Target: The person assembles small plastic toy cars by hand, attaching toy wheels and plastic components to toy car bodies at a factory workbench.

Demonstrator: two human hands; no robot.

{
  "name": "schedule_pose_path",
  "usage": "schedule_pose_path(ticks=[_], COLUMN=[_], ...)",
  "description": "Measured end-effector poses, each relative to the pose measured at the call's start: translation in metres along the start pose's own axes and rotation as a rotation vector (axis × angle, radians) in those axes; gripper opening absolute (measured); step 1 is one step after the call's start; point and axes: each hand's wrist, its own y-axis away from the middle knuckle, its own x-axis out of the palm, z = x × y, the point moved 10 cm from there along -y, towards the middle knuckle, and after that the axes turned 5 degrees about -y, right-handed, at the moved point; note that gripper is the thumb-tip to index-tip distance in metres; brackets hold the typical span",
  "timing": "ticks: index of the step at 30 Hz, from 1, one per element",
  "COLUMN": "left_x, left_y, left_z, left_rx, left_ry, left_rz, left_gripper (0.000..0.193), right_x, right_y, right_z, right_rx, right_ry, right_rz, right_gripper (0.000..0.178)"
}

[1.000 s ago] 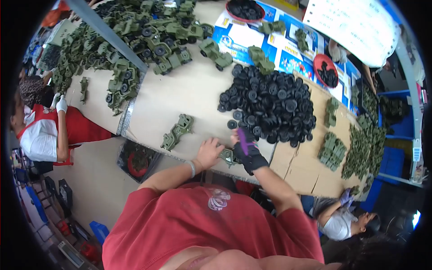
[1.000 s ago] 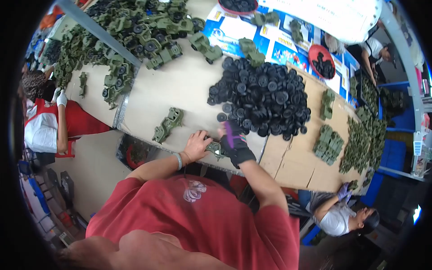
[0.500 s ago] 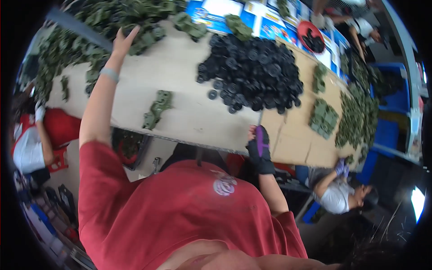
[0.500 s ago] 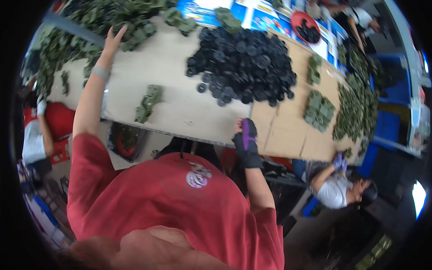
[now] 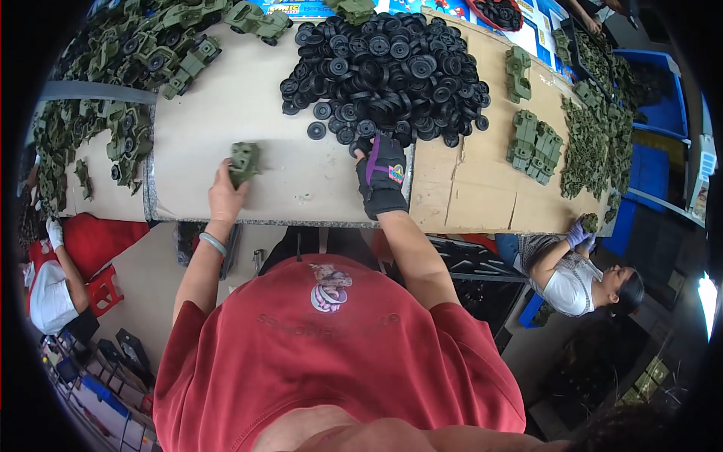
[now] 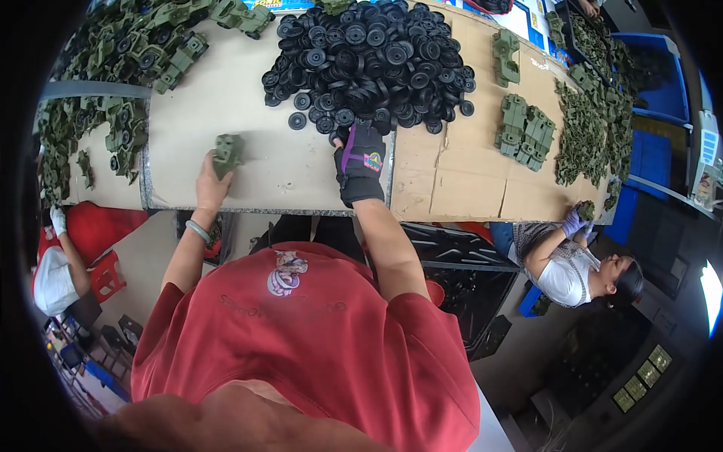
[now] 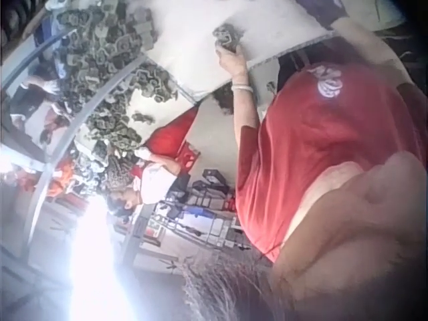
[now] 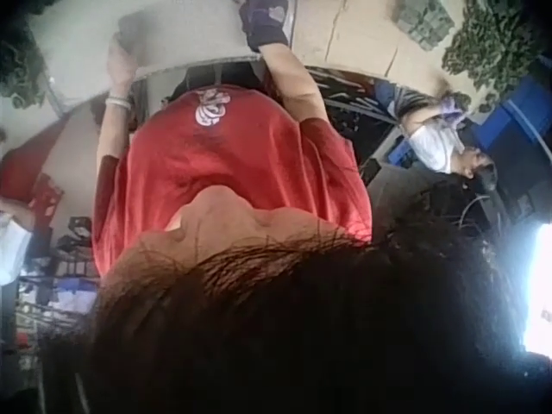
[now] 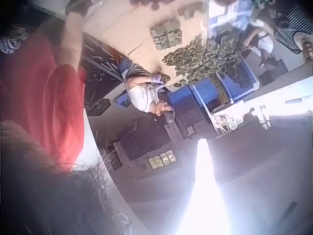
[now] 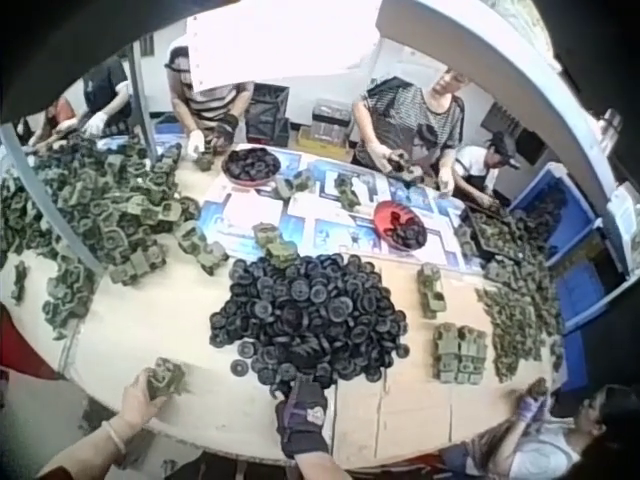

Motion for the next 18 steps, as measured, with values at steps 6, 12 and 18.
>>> schedule_pose_path(ticks=[6,12,18], left_x=[0.050,0.081,0.095], left_y=[0.038,0.049,0.048], left_z=[-0.135,-0.190,-0.207], left_rx=[0.348,0.560,0.767], left_ry=[-0.051,-0.129,-0.275], left_rz=[0.287,0.320,0.259], left_gripper=[0.081,0.072,0.069], right_x=[-0.015,-0.050,-0.074], right_y=[0.008,0.041,0.063], right_z=[0.009,-0.010,0.059], right_rx=[-0.248,-0.171,-0.319], right_ry=[-0.119,-0.318,-0.398], right_rz=[0.060,0.132,0.314], right_gripper=[0.032,0.039,0.053])
